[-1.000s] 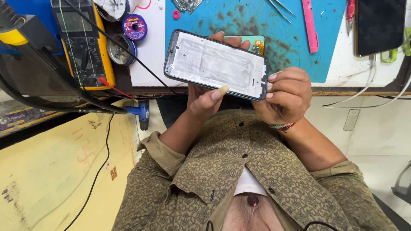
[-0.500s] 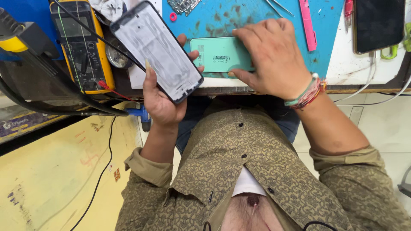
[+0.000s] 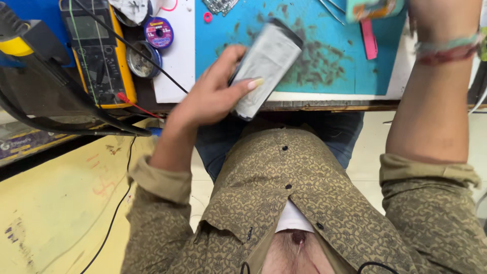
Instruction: The person disassembles a mobile phone using a screwdriver and tweezers to remove the internal components and the screen.
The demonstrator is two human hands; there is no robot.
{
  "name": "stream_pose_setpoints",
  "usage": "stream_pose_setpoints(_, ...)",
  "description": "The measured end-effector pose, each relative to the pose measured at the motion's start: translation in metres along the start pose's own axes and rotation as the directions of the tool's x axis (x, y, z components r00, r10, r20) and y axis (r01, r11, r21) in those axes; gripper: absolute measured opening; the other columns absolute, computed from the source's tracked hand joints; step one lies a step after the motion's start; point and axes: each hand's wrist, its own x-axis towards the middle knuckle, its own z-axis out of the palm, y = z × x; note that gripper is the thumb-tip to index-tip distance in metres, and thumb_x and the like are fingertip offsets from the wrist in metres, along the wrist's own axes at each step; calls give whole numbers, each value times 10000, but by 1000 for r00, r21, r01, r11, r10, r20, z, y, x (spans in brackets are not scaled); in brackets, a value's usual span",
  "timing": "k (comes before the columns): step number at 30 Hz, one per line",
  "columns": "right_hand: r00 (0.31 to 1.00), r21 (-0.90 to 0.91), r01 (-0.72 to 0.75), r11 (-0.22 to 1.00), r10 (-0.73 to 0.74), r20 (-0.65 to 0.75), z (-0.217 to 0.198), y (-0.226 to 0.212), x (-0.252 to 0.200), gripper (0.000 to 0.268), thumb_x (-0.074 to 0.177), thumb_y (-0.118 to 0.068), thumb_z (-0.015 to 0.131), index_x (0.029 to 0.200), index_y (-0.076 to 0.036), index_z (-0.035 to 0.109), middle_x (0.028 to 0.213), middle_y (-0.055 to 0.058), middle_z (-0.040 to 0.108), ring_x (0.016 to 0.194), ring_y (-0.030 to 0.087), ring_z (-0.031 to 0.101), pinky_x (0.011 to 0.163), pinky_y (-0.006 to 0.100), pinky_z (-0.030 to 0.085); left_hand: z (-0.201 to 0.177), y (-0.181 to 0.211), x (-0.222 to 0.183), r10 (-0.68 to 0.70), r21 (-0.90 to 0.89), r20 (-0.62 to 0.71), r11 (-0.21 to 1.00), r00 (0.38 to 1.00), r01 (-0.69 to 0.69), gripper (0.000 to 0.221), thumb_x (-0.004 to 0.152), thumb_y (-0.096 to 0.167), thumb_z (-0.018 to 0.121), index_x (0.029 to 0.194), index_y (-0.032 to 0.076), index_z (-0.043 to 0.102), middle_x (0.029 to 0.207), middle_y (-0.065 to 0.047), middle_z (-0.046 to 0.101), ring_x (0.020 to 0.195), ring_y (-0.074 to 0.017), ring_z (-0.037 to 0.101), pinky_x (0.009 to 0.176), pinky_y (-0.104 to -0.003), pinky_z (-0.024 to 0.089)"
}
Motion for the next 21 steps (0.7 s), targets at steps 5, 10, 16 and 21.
stream_pose_setpoints(5,989,-255,54,965,-88,-120,-26,31,-1,145,944,-199,773,989,-65,741,895,81,689,826,243,680,727,373,531,-13,26,79,-34,418,225,906,974,-65,483,911,156,767,1347,55,586,1088,-101,765,986,-184,726,836,-340,559)
stream_pose_setpoints(10,902,-561,358,747,-432,1,16,20,-29,106,931,-138,769,1005,-64,754,944,75,702,868,255,679,774,405,525,-2,42,100,143,733,268,612,953,-298,376,854,244,843,1186,87,765,1090,-133,730,1015,-332,689,885,-415,522)
stream_pose_setpoints(16,853,-705,414,576,-516,78,16,6,-45,123,885,-140,830,899,-84,721,856,82,685,758,278,678,677,373,516,13,37,54,567,786,114,450,816,-423,464,1008,250,849,1374,49,648,1378,-134,620,1291,-329,588,1122,-449,443)
stream_pose_setpoints(21,941,-541,327,775,-322,107,-1,4,-62,126,1006,-67,688,1100,-9,626,929,108,704,745,275,672,716,369,511,17,12,6,536,776,-179,593,825,-216,615,932,342,870,1414,63,609,1422,-120,608,1301,-296,587,1136,-417,450)
